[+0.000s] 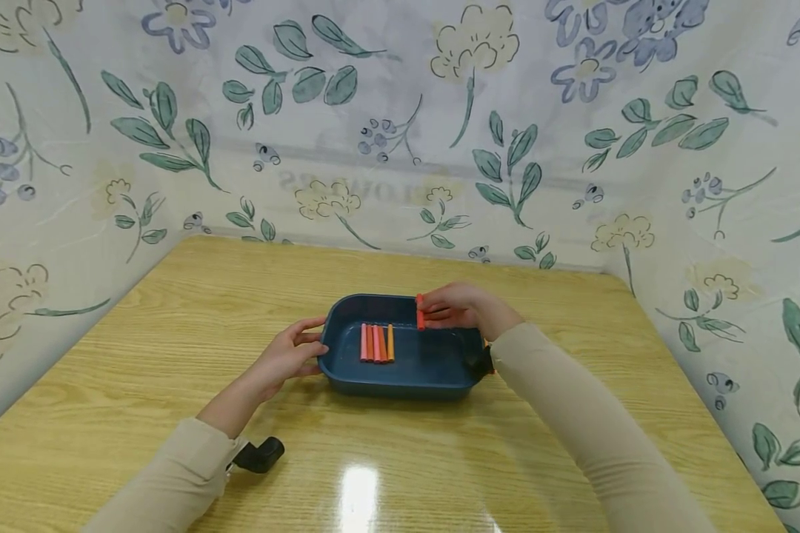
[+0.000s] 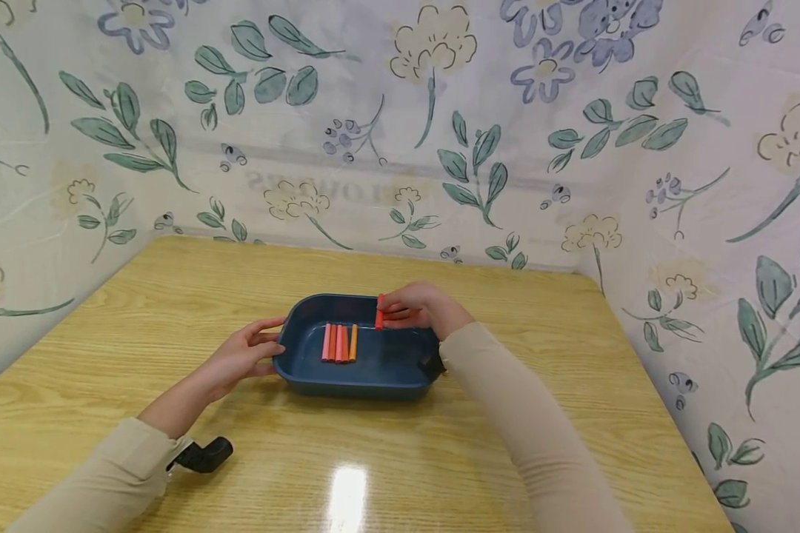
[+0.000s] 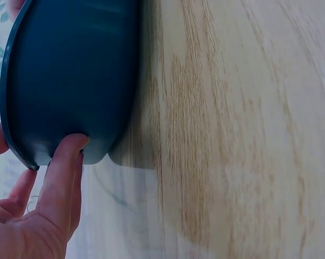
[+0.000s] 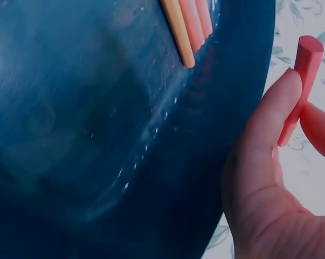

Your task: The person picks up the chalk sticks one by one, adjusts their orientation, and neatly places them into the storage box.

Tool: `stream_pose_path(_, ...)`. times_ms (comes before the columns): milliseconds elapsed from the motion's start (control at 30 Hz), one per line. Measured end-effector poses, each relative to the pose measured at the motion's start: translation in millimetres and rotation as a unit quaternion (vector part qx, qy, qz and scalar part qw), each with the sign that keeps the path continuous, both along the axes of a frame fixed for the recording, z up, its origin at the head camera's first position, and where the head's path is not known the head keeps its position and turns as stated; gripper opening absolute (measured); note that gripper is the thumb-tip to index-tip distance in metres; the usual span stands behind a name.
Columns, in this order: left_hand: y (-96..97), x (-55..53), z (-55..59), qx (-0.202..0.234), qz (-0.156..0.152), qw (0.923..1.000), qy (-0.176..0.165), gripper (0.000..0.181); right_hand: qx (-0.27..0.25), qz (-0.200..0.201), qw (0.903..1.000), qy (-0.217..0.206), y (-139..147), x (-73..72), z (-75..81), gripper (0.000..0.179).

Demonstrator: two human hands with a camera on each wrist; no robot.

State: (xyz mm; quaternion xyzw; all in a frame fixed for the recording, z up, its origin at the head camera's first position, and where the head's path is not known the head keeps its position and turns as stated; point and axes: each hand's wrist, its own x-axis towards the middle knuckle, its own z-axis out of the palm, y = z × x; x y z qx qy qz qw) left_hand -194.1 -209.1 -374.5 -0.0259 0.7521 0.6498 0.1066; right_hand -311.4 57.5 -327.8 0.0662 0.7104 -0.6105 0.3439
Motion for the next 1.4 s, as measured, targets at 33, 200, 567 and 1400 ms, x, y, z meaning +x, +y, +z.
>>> stream_pose_path(33, 0.0, 0.1, -0.1, 0.001, -0.001, 1.0000, 0.001, 0.057, 0.001, 0.004, 1.0000, -0.003, -2.3, -0.3, -0.9, 0.039)
stream_pose_path(200, -0.1, 0.8, 0.1, -0.003, -0.001, 1.0000, -0.001, 0.056, 0.003, 0.017, 0.9997, -0.015, -12.2, -2.6, -7.9, 0.035)
stream_pose_path(567, 1.1, 0.1, 1.5, -0.005, 0.001, 1.0000, -0.004, 0.057, 0.032, 0.018, 0.9981, -0.049, -26.5, -5.9, -24.2, 0.030)
stream_pose_path(1400, -0.1, 1.7, 0.5, 0.003, 0.000, 1.0000, -0.002, 0.057, 0.044, -0.002, 0.9965, -0.070, -34.6, -2.9, -40.1, 0.029)
